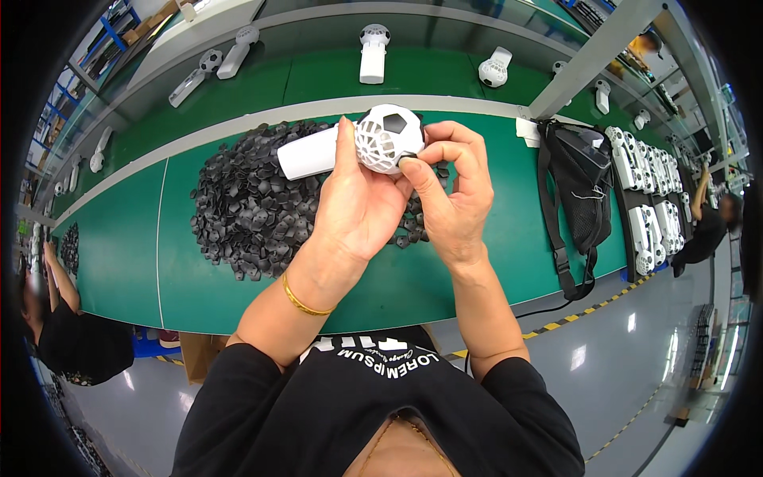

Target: Assembling small handheld fans with soccer ball patterned covers at a factory workbench.

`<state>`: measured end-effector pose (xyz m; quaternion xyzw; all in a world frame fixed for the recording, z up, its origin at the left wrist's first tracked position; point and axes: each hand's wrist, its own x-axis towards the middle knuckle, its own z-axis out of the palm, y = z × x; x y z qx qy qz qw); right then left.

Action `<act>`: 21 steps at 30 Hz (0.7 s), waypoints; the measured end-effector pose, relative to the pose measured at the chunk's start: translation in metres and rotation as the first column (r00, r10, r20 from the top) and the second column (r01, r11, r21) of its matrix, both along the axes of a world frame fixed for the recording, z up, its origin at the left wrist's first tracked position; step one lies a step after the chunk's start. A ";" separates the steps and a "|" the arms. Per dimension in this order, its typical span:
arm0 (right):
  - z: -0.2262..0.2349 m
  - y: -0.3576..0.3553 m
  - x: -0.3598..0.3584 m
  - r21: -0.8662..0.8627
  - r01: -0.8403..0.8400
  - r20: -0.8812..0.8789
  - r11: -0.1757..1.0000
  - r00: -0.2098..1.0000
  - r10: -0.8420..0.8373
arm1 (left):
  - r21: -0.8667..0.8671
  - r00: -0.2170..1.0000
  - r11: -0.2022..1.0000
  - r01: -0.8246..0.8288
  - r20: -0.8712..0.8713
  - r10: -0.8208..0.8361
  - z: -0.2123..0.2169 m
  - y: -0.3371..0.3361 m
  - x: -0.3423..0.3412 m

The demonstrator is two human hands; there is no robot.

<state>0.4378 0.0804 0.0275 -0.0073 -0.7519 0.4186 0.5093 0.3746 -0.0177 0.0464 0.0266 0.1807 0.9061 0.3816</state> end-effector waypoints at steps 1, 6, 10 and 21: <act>0.001 0.004 0.001 0.065 -0.002 0.040 0.998 0.999 -0.001 | -0.004 1.000 1.000 0.004 0.000 -0.004 -0.001 0.000 -0.001; 0.018 0.021 0.004 0.214 -0.052 0.138 0.975 0.990 0.022 | -0.091 0.998 0.996 -0.024 -0.057 0.019 0.002 0.003 -0.005; 0.029 0.032 0.001 0.389 -0.084 0.236 0.917 0.972 -0.011 | -0.081 0.997 0.997 0.015 -0.073 -0.021 0.000 0.005 -0.011; 0.034 0.054 -0.007 0.068 -0.578 0.411 0.814 0.759 0.505 | -0.157 0.959 0.955 0.251 -0.096 -0.267 0.012 -0.009 -0.009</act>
